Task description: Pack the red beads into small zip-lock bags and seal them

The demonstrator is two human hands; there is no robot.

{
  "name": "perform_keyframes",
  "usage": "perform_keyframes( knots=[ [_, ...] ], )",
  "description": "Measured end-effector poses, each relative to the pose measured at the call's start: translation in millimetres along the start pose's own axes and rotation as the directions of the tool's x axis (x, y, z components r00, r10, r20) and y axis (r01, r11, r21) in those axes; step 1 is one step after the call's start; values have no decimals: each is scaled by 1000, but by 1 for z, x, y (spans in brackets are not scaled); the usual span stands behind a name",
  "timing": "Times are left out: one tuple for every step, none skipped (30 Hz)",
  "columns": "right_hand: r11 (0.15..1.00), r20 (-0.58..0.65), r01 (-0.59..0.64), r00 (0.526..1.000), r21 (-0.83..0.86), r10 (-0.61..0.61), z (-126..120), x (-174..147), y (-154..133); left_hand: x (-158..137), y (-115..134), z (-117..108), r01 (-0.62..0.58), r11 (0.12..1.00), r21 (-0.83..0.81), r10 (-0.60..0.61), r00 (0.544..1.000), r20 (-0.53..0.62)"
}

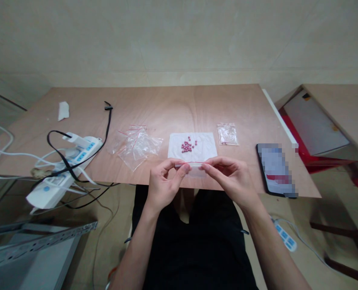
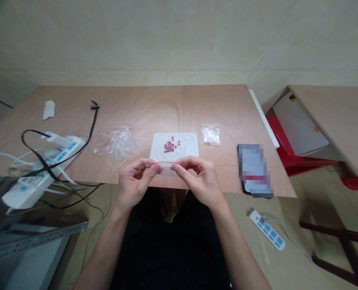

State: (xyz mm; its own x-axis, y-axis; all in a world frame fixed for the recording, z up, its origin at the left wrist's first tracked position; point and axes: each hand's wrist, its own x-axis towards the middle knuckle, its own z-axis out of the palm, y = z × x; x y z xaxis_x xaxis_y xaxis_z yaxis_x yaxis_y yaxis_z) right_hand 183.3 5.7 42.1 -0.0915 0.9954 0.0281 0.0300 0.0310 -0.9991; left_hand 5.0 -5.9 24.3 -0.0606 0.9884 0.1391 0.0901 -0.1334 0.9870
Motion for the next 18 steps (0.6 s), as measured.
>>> perform_keyframes(
  knots=[
    [1000, 3, 4, 1000, -2, -4, 1, 0, 0, 0, 0, 0, -16, 1000, 16, 16, 1000, -3],
    [1000, 12, 0, 1000, 5, 0, 2, 0, -1, -1, 1, 1, -32, 999, 28, 32, 999, -10],
    [1000, 27, -13, 1000, 20, 13, 3, 0, -1, -1, 2, 1, -46, 998, 37, 46, 999, -16],
    [999, 45, -30, 999, 39, 28, 4, 0, -1, -2, 3, 2, -56, 997, 43, 57, 998, -21],
    [998, 63, -45, 997, 53, 42, 6, 0, -2, -2, 3, 3, -64, 997, 46, 65, 998, -22],
    [997, 79, -55, 996, 61, 50, 8, 1, -2, -2, 3, 3, -66, 997, 45, 67, 997, -22],
    [996, 90, -58, 995, 62, 52, 9, 1, -2, -3, 3, 4, -65, 997, 39, 65, 998, -18],
    [997, 94, -51, 995, 53, 46, 10, 1, -2, -3, 3, 5, -60, 998, 26, 61, 998, -13],
    [999, 90, -37, 995, 37, 34, 11, 1, -2, -3, 2, 5, -56, 998, 11, 56, 998, -3],
    [1000, 79, -18, 997, 17, 17, 11, 1, -2, -3, 1, 5, -52, 999, -5, 52, 999, 11],
    [1000, 69, 0, 998, -3, 0, 12, 1, -2, -3, 1, 5, -50, 999, -19, 50, 998, 31],
    [1000, 59, 18, 998, -21, -16, 12, 1, -2, -3, 1, 5, -48, 998, -31, 49, 997, 54],
    [999, 55, 33, 998, -37, -31, 12, 1, -2, -3, 1, 5, -47, 998, -37, 50, 996, 77],
    [998, 58, 44, 997, -47, -41, 11, 1, -3, -2, 2, 5, -47, 998, -34, 50, 995, 90],
    [998, 66, 49, 997, -48, -46, 11, 0, -3, -2, 3, 5, -49, 999, -24, 51, 995, 90],
    [998, 76, 48, 996, -43, -45, 11, 0, -3, -2, 4, 5, -52, 999, -5, 52, 995, 79],
    [999, 85, 42, 996, -33, -39, 12, -1, -3, -2, 6, 5, -60, 998, 20, 59, 997, 60],
    [999, 87, 35, 996, -22, -33, 12, -2, -3, -2, 7, 5, -75, 996, 50, 73, 997, 39]
  ],
)
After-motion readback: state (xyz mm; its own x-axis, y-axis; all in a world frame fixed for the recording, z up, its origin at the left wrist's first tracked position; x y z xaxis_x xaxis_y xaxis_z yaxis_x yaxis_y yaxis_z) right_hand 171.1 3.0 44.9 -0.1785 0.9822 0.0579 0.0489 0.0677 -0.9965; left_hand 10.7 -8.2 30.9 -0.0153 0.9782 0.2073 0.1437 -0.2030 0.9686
